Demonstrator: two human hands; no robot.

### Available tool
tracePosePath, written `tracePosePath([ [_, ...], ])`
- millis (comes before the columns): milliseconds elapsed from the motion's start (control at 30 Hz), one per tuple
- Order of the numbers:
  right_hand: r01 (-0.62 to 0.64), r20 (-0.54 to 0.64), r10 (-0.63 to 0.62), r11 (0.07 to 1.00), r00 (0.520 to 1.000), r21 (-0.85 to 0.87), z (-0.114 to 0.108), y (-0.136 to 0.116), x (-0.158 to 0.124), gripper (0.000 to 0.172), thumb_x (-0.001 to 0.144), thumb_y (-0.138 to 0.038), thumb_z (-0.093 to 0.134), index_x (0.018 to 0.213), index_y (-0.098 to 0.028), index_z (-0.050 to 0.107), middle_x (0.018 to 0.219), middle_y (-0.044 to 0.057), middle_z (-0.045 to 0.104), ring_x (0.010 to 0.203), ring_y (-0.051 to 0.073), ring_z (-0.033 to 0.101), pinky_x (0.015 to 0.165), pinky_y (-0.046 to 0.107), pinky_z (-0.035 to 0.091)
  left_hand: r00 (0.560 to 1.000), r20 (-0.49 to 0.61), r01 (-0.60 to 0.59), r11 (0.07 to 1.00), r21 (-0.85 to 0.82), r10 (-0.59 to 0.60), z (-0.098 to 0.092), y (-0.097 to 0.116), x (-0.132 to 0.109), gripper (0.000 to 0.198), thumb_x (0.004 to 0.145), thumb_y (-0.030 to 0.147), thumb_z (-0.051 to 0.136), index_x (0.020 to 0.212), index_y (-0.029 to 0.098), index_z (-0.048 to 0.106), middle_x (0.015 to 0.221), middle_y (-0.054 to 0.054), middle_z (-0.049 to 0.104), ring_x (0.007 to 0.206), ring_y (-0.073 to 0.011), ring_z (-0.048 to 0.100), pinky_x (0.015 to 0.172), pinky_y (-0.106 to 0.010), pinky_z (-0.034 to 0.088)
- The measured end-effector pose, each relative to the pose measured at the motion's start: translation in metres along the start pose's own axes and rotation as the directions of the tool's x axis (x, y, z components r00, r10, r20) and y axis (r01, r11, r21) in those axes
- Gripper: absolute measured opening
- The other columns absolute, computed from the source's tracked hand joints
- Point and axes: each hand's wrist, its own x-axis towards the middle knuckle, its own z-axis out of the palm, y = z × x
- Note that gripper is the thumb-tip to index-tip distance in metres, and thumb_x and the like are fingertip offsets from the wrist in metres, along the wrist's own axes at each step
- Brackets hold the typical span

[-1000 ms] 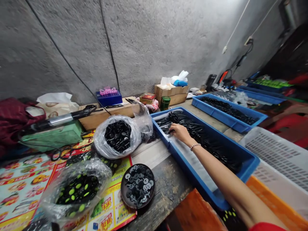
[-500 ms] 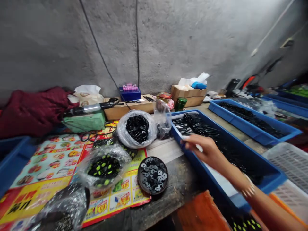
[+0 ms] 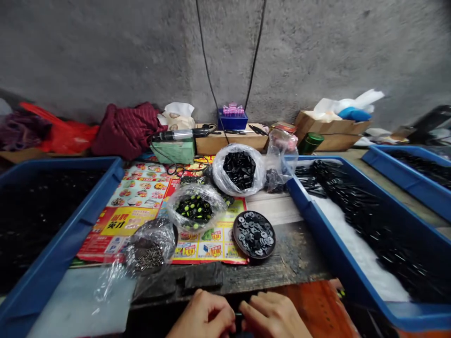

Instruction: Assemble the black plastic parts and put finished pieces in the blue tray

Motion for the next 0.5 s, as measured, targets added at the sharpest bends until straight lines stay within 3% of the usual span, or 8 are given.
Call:
tracePosePath([
  [133,-0.108,0.094,0.09,0.973,0.991,0.206,0.002,-0.004,-0.006,0.057,0.101,-0.046,0.027,0.065,-0.018,0.06,0.052,0.002,0.06,0.042,0.011,0.05,0.042,0.027,0.023,0.987,-0.089,-0.115,0.973,0.198,0.135,0.002,0.002,-0.004,0.035,0.084,0.018,0.042,0.059,0.014,0.067,0.047,0.0,0.059,0.046,-0.0115,0.051,0.048,-0.02,0.035],
  [200,-0.251,0.172,0.195,0.871,0.966,0.423,0.006,-0.005,-0.013,0.063,0.097,-0.056,0.028,0.061,-0.017,0.063,0.05,0.002,0.057,0.045,0.011,0.048,0.045,0.026,0.025,0.948,-0.121,-0.228,0.894,0.386,0.295,0.001,0.0,-0.006,0.029,0.079,0.013,0.046,0.057,0.016,0.066,0.053,-0.001,0.064,0.052,-0.0133,0.056,0.052,-0.022,0.037],
  [267,-0.432,0.277,0.332,0.67,0.902,0.603,0.01,-0.006,-0.019,0.062,0.088,-0.067,0.04,0.062,-0.018,0.068,0.054,0.001,0.058,0.053,0.013,0.05,0.05,0.024,0.03,0.888,-0.056,-0.355,0.76,0.544,0.456,0.0,-0.003,-0.006,0.022,0.074,0.01,0.051,0.059,0.018,0.064,0.059,-0.002,0.067,0.056,-0.0148,0.059,0.053,-0.023,0.037],
  [367,-0.623,0.427,0.504,0.327,0.751,0.71,0.012,-0.007,-0.024,0.056,0.071,-0.072,0.061,0.07,-0.018,0.075,0.06,0.001,0.058,0.061,0.015,0.051,0.054,0.024,0.034,0.816,0.067,-0.471,0.592,0.654,0.574,-0.004,-0.008,-0.003,0.018,0.076,0.01,0.053,0.063,0.019,0.062,0.061,-0.001,0.067,0.055,-0.0152,0.06,0.052,-0.023,0.037],
  [433,-0.628,0.476,0.536,0.137,0.697,0.766,0.012,-0.006,-0.023,0.053,0.067,-0.068,0.067,0.076,-0.017,0.076,0.06,0.0,0.057,0.056,0.013,0.049,0.052,0.023,0.035,0.806,0.05,-0.466,0.581,0.667,0.59,-0.008,-0.008,0.0,0.018,0.081,0.012,0.052,0.068,0.02,0.062,0.064,-0.002,0.068,0.057,-0.0154,0.062,0.055,-0.023,0.039],
  [500,-0.549,0.471,0.551,-0.028,0.688,0.835,0.01,-0.003,-0.022,0.047,0.066,-0.059,0.074,0.083,-0.016,0.075,0.06,0.0,0.058,0.049,0.011,0.048,0.047,0.022,0.037,0.817,-0.013,-0.436,0.633,0.64,0.576,-0.01,-0.003,0.003,0.018,0.086,0.015,0.051,0.074,0.021,0.064,0.07,-0.002,0.071,0.061,-0.0158,0.064,0.059,-0.022,0.042],
])
